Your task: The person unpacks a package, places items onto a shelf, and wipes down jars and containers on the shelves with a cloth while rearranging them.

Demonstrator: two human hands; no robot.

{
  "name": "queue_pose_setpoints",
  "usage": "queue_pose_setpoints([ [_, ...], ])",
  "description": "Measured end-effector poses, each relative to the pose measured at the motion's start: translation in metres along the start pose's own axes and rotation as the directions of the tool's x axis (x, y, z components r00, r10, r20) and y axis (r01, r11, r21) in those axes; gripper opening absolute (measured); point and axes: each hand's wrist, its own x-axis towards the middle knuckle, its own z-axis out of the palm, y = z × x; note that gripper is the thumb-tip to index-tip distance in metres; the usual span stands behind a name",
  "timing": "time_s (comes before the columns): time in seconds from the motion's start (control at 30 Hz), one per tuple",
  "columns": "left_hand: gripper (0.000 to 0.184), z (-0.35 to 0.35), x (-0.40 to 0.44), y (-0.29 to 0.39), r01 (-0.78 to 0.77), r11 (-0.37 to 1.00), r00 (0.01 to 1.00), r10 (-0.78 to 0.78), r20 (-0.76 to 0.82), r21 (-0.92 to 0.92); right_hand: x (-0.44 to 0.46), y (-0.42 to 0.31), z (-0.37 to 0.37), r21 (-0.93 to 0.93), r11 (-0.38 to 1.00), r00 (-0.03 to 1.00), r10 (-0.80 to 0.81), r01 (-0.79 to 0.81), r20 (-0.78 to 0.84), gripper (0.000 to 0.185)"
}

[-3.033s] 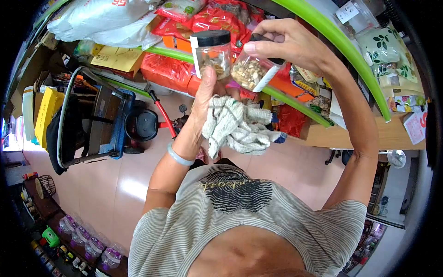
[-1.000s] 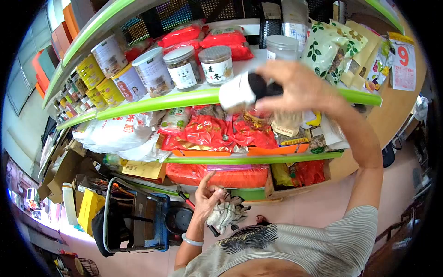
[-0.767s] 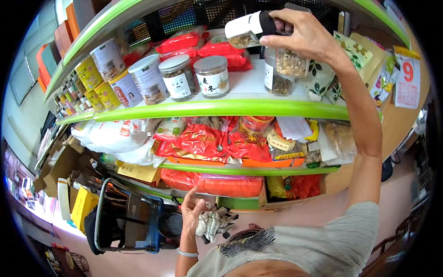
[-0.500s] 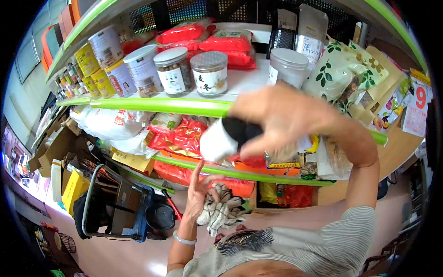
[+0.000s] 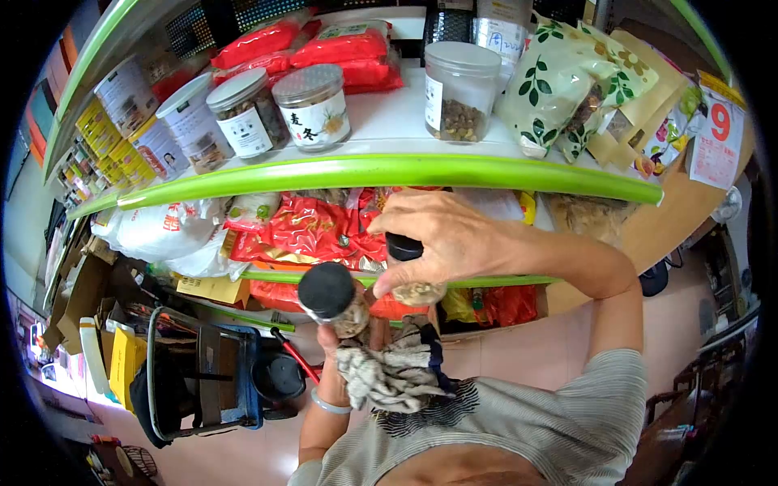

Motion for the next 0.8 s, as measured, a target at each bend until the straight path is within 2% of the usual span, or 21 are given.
queue_pose_setpoints([
  [0.1,0.091,-0.017,-0.008,-0.003,-0.018,0.988,0.994,0.035,0.106,-0.155,0.001,-0.001,0.036,0.007,0.99,0.965,-0.132,0.137,-0.228,0.068],
  [0.13,0.092,0.001,-0.008,0.003,-0.029,0.987,0.991,0.049,0.126,-0.156,0.002,-0.003,0.048,0.008,0.983,0.942,-0.173,0.183,-0.288,0.069],
  [0.23,0.095,-0.001,-0.016,0.0,-0.01,0.963,0.987,0.053,0.151,-0.27,0.005,-0.014,0.072,0.025,0.98,0.926,-0.176,0.196,-0.334,0.072],
  [0.3,0.097,-0.007,-0.024,0.004,0.029,0.959,0.99,0.011,0.139,-0.281,0.008,-0.023,0.077,0.046,0.988,0.922,-0.12,0.147,-0.368,0.067],
  [0.4,0.101,-0.019,-0.023,0.009,0.056,0.954,0.923,0.063,0.381,-0.293,0.015,-0.032,0.084,0.102,0.993,0.905,-0.012,0.062,-0.424,0.059],
  [0.5,0.095,-0.007,-0.028,0.015,0.099,0.914,0.918,0.068,0.39,-0.393,0.014,-0.037,0.092,0.175,0.985,0.936,0.053,0.009,-0.348,0.056],
  [0.53,0.091,-0.004,-0.039,0.021,0.109,0.903,0.958,0.015,0.285,-0.416,0.014,-0.041,0.087,0.191,0.981,0.961,0.073,-0.022,-0.267,0.059],
  [0.57,0.089,-0.006,-0.049,0.025,0.117,0.89,0.983,-0.042,0.178,-0.44,0.016,-0.043,0.086,0.164,0.986,0.957,0.065,-0.018,-0.284,0.061],
  [0.63,0.087,-0.01,-0.053,0.031,0.062,0.901,0.985,0.015,0.174,-0.43,0.021,-0.043,0.082,0.11,0.994,0.948,0.046,-0.011,-0.315,0.065],
  [0.67,0.087,-0.004,-0.055,0.036,0.041,0.9,0.978,0.054,0.204,-0.434,0.029,-0.034,0.061,-0.121,0.992,0.926,-0.062,0.018,-0.373,0.068],
  [0.7,0.087,0.001,-0.055,0.039,0.013,0.898,0.968,0.099,0.231,-0.44,0.035,-0.039,0.029,-0.269,0.953,0.919,0.027,-0.143,-0.392,0.068],
  [0.73,0.086,-0.005,-0.061,0.044,-0.052,0.93,0.986,0.105,0.128,-0.364,0.041,-0.025,0.006,-0.409,0.885,0.844,-0.033,-0.224,-0.535,0.065],
  [0.8,0.084,-0.021,-0.07,0.047,-0.071,0.941,0.979,0.129,0.159,-0.332,0.054,-0.004,-0.047,-0.664,0.518,0.795,0.053,-0.539,-0.604,0.076],
])
